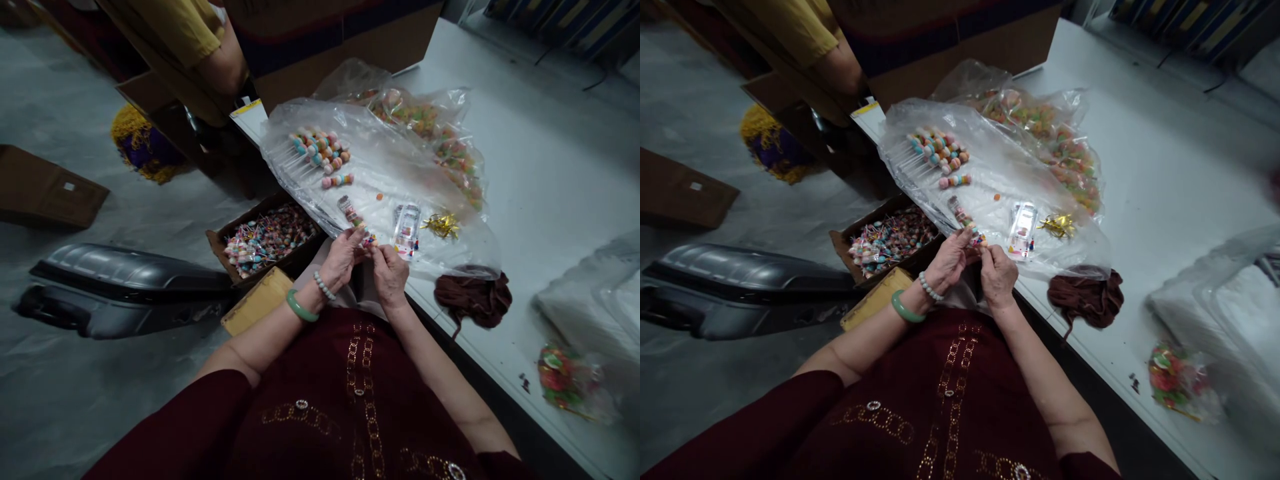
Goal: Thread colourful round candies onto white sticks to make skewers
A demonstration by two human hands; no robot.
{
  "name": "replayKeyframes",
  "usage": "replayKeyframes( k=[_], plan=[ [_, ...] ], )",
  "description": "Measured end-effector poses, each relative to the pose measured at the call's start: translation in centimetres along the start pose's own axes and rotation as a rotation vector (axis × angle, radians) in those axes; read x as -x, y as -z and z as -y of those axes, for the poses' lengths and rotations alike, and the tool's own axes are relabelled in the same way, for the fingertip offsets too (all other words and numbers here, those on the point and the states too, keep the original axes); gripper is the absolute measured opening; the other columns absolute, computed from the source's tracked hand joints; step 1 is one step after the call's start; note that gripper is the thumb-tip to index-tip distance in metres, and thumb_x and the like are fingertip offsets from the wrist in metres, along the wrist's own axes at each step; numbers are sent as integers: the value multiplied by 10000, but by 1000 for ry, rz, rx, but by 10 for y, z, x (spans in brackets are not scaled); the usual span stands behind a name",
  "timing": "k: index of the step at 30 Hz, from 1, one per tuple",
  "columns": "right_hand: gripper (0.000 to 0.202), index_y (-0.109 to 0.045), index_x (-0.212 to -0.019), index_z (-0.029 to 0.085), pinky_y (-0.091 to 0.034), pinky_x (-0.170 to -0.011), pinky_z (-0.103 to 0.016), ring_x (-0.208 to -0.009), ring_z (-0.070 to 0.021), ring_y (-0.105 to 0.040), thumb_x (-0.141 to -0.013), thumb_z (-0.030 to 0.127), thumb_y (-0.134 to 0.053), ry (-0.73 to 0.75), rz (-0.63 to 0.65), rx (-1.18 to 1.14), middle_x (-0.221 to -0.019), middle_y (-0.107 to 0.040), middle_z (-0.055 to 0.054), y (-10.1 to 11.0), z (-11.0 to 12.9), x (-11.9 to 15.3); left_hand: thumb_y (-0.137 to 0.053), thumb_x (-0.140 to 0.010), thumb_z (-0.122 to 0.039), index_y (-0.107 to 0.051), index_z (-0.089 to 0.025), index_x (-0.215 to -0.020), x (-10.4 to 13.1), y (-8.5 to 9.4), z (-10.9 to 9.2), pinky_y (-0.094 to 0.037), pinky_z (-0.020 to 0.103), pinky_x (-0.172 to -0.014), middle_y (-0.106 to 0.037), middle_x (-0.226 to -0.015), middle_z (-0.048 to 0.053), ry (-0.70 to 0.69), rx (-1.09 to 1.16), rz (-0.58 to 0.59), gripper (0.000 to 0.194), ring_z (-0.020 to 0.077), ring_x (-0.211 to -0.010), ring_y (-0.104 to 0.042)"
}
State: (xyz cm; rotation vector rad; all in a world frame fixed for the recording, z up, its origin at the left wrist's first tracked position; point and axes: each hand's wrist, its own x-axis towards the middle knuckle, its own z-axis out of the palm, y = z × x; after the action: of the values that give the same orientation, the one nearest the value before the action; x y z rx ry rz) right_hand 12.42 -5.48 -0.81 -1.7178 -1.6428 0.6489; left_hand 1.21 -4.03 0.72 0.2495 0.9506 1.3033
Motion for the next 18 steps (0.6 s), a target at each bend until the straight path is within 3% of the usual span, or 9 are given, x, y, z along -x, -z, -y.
replayKeyframes(
  k=[4,7,11,18],
  plan=[
    [257,-639,-849,216,-381,-688,-271,-700,-170,-541,-895,373,-441,4,12,-19,-763,-652,-27,-1,-4,-1,-819,-647,-298,-580,-181,-744,3,13,7,-417,218,-613,-564,-646,-51,-249,-265,-139,283,88,-576,-526],
    [221,-626,-827,221,-390,-697,-273,-699,-173,-530,-877,353,-455,20,37,-34,-739,-628,-23,-3,-2,0,-789,-671,-230,-637,-195,-704,7,19,10,-390,209,-675,-593,-680,-35,-436,-492,-165,159,105,-660,-517],
    [208,-614,-803,225,-380,-661,-272,-655,-167,-495,-859,361,-466,-14,56,-103,-688,-593,-4,-5,-3,1,-729,-730,-208,-697,-237,-715,10,24,9,-364,225,-723,-640,-733,-2,-514,-684,-163,46,147,-721,-532],
    [192,-608,-747,212,-357,-627,-267,-616,-139,-451,-801,381,-537,-85,75,-287,-625,-534,30,-7,-7,0,-675,-761,-203,-685,-251,-731,7,28,10,-352,254,-752,-614,-731,23,-612,-898,-173,58,180,-717,-508]
  ],
)
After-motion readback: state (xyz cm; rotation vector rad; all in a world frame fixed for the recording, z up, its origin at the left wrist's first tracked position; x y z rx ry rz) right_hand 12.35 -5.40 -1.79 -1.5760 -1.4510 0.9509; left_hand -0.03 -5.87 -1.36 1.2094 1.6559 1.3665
